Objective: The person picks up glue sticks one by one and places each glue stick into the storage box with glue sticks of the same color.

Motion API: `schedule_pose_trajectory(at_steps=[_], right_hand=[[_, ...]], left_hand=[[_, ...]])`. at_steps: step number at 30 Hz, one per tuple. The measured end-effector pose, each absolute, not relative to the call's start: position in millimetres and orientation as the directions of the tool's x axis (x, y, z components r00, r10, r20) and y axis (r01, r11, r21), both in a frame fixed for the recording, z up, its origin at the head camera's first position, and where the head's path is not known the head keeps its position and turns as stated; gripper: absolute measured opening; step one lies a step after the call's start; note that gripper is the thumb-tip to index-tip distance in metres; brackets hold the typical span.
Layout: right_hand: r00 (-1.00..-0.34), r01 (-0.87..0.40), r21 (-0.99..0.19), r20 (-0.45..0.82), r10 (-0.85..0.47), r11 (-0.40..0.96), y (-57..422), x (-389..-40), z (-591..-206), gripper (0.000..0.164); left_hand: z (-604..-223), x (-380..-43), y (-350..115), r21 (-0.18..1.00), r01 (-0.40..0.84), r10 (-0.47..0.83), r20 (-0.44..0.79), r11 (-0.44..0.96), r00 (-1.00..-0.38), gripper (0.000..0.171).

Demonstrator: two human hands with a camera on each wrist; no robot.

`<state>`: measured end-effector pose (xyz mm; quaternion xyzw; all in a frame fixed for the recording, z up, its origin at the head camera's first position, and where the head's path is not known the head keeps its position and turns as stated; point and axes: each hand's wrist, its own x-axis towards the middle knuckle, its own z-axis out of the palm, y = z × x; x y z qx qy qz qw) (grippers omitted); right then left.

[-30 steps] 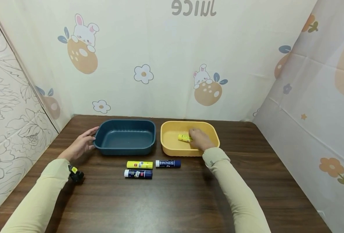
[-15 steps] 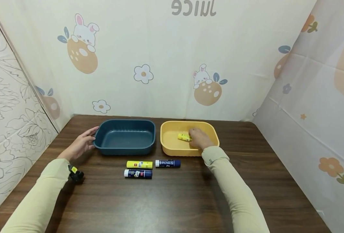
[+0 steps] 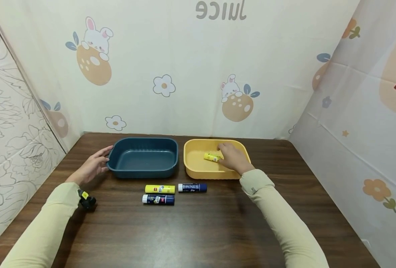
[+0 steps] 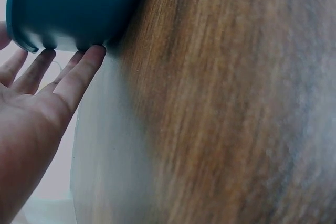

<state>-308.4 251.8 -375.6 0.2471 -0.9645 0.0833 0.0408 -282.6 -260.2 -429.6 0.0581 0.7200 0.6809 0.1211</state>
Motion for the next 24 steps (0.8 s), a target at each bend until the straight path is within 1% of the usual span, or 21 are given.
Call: schedule_pose_trajectory(at_steps=[5,10,15,18,22,24], right_hand=[[-0.831,-0.553,-0.168,0.187,-0.525,0.816,245.3,-290.5,-366.9,0.036],[-0.783,-0.616,-0.17,0.235,-0.575,0.769,233.9,-266.5,-364.0,0.034],[-0.704,-0.7,-0.152,0.313,-0.638,0.698,220.3,-245.2,-366.0,0.034],[-0.674,-0.731,-0.147,0.314,-0.669,0.667,210.4,-235.1,-368.1,0.034],[-0.663,-0.745,-0.156,0.277,-0.695,0.648,196.7,-225.5,-374.0,0.034],[-0.649,-0.758,-0.143,0.266,-0.713,0.637,191.0,-223.7,-380.8,0.033]], left_hand=[[-430.2,-282.0,-261.4,0.996,-0.072,0.259,-0.085,0.057,-0.962,0.06],[-429.2,-281.3,-261.4,0.995,-0.076,0.26,-0.091,0.066,-0.961,0.06],[-428.3,-280.6,-261.2,0.995,-0.076,0.262,-0.092,0.069,-0.961,0.06],[-427.7,-280.7,-260.9,0.995,-0.079,0.259,-0.094,0.067,-0.961,0.06],[-427.6,-281.4,-260.8,0.994,-0.088,0.253,-0.1,0.06,-0.962,0.06],[-428.2,-281.8,-261.0,0.994,-0.089,0.251,-0.101,0.057,-0.963,0.06]])
